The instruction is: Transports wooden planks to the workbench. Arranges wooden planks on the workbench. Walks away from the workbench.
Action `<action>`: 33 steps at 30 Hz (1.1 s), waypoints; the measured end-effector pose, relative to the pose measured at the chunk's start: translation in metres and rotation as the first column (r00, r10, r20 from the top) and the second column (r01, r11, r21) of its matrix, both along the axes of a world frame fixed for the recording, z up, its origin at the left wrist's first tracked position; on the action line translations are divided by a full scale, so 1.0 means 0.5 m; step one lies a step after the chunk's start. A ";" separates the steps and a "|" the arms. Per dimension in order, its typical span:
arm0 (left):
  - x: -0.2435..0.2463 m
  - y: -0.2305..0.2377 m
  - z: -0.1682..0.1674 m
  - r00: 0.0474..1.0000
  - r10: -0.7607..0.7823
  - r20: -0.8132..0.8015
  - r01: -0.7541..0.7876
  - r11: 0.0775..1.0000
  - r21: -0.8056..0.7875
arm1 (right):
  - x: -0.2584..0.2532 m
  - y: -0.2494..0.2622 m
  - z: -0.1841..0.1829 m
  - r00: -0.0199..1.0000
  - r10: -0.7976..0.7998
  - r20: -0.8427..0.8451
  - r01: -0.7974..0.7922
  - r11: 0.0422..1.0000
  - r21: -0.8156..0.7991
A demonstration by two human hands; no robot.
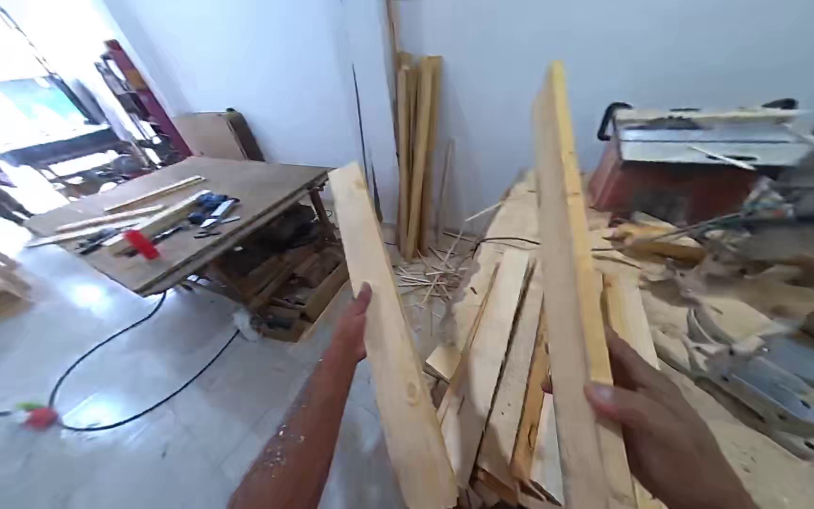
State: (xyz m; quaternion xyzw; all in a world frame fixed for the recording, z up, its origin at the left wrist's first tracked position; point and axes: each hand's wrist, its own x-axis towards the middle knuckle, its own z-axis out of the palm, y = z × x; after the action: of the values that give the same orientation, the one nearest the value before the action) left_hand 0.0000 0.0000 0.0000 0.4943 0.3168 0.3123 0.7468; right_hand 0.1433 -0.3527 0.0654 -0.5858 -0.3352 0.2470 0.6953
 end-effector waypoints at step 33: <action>-0.237 0.112 -0.095 0.679 -0.175 0.713 0.384 0.912 -0.141 | -0.043 0.211 -0.312 0.943 0.015 0.332 0.302 0.376 -0.876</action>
State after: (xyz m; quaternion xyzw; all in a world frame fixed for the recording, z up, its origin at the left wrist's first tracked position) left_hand -0.1183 0.0558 -0.0477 0.2753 -0.0217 0.3055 0.9112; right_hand 0.1219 -0.2470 -0.0907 -0.9270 -0.1863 0.2415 0.2184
